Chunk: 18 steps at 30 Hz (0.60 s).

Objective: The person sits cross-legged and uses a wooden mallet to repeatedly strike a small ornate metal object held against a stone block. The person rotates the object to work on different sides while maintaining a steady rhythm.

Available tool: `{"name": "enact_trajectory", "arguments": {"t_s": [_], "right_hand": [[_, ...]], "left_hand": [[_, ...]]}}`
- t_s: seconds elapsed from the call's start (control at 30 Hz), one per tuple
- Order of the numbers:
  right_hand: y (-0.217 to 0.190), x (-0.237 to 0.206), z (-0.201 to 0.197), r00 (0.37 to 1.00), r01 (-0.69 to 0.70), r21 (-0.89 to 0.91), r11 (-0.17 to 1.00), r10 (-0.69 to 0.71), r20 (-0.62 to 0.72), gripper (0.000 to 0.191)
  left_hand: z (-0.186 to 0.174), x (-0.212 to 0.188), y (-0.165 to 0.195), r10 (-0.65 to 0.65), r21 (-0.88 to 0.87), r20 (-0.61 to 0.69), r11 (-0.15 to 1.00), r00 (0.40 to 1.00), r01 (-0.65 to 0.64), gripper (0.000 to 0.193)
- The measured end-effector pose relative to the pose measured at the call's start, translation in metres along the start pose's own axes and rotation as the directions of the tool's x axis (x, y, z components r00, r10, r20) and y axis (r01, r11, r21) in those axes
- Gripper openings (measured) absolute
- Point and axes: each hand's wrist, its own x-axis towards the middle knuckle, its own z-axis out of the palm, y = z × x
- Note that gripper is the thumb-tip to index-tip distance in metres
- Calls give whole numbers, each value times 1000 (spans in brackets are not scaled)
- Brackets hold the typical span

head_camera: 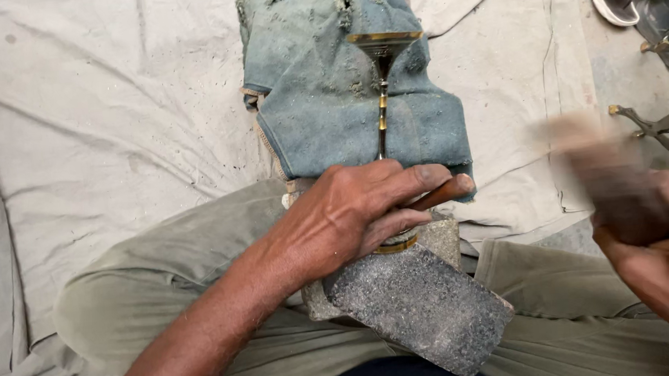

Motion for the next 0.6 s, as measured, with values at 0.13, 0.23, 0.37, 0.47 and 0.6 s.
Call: {"name": "enact_trajectory", "arguments": {"t_s": [0.13,0.23,0.37,0.47,0.6], "right_hand": [[-9,-4,-5,997,70,-183,981,-63,46,28],[-5,-6,-4,985,167,-37,985,-169,-31,21],[11,-13,-1,999,33,-164,986,-27,33,24],[21,-15,4,998,43,-144,989,-50,-46,23],[17,-16,1,998,-42,-223,974,53,43,21]], "left_hand": [[-5,2,-1,-2,-13,49,1000,999,2,52],[-8,5,-1,-23,14,106,1000,994,22,49],[-10,8,2,-33,12,124,999,992,32,49],[-13,12,0,-17,22,161,1000,987,13,47],[-14,15,-1,-40,21,206,999,978,36,48]]}}
